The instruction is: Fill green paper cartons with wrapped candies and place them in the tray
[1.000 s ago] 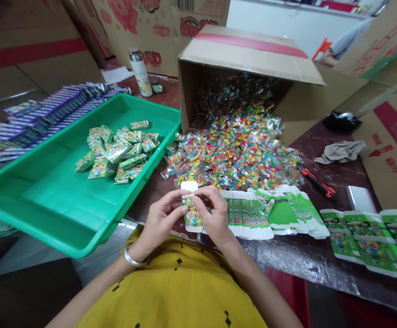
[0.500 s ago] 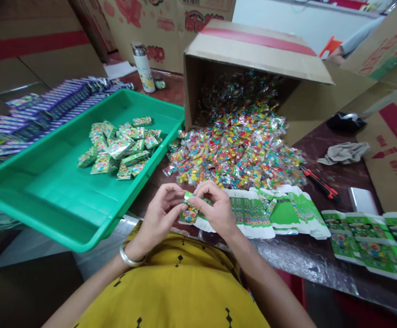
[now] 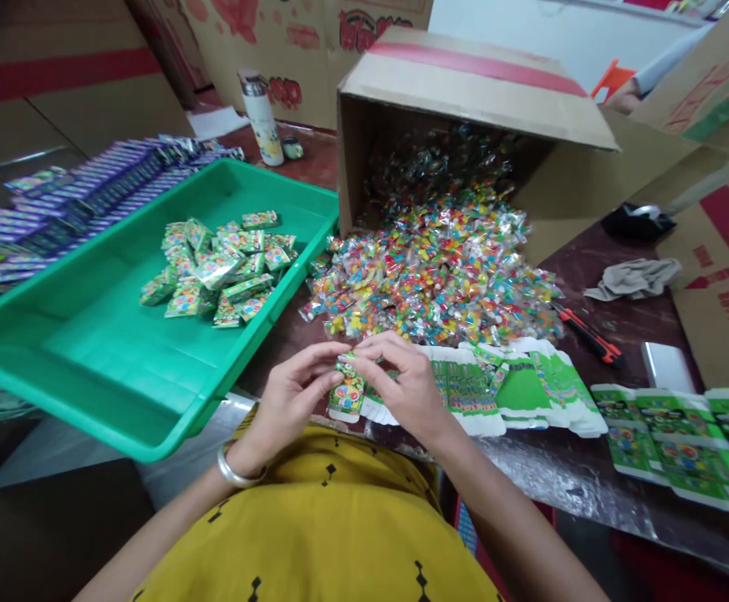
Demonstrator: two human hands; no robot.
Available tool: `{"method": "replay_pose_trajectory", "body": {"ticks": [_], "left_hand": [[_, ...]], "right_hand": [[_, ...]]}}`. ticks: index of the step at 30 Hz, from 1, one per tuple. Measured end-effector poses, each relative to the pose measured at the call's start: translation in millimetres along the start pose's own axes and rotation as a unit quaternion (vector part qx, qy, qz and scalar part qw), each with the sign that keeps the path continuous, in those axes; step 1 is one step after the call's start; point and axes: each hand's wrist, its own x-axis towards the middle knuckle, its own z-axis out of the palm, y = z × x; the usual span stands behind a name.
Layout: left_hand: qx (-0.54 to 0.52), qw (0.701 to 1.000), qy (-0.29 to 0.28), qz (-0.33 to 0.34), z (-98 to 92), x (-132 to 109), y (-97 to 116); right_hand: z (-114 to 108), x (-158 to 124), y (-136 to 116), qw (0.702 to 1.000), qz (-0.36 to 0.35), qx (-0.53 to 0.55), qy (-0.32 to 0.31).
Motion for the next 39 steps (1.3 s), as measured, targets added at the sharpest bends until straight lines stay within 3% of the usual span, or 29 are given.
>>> {"method": "replay_pose_trajectory", "body": {"ticks": [4,6,8,10,13,15,18,20,22,25,28,34,39], "left_hand": [[-0.041,0.998,0.017,-0.039,-1.9,5.2,-9.3],[-0.058,0.996,0.046,-0.052,-4.3,9.2,-14.9],[-0.064,0.992,0.091,-0.059,-7.2,12.9,-19.3],[-0.081,0.986,0.134,-0.065,-9.8,15.5,-20.9],[-0.143,0.971,0.172,-0.082,-11.7,17.2,-16.0],[-0.183,0.963,0.167,-0.104,-11.8,17.5,-9.7],[-0.21,0.958,0.127,-0.149,-10.8,17.7,-4.6],[-0.194,0.961,0.102,-0.171,-9.5,17.6,-7.9],[-0.14,0.973,0.081,-0.166,-7.4,16.9,-15.9],[-0.055,0.99,0.035,-0.125,-2.9,14.6,-27.9],[-0.034,0.995,0.001,-0.093,2.3,11.6,-30.6],[-0.092,0.993,-0.013,-0.075,9.6,9.3,-20.4],[-0.065,0.996,-0.013,-0.054,11.6,9.6,-13.6]], "right_hand": [[-17.1,-3.1,15.9,0.999,0.019,-0.036,-0.028],[-33.4,5.2,28.2,0.991,0.052,-0.123,0.019],[-47.8,15.7,38.3,0.963,0.076,-0.257,0.038],[-55.9,23.9,44.0,0.926,0.09,-0.365,-0.015],[-58.0,27.2,47.0,0.897,0.096,-0.421,-0.093],[-58.1,25.1,49.7,0.901,0.077,-0.409,-0.124],[-61.4,21.7,55.1,0.929,0.036,-0.341,-0.142],[-64.0,21.6,53.8,0.955,0.019,-0.287,-0.072],[-64.0,23.2,44.5,0.975,0.021,-0.217,0.049],[-55.7,27.3,19.5,0.982,0.033,-0.085,0.167],[-39.6,30.9,-2.2,0.985,0.016,-0.055,0.161],[-11.3,35.0,-6.7,0.954,-0.08,-0.253,0.141],[-4.9,32.3,-6.7,0.971,-0.081,-0.219,0.053]]}}
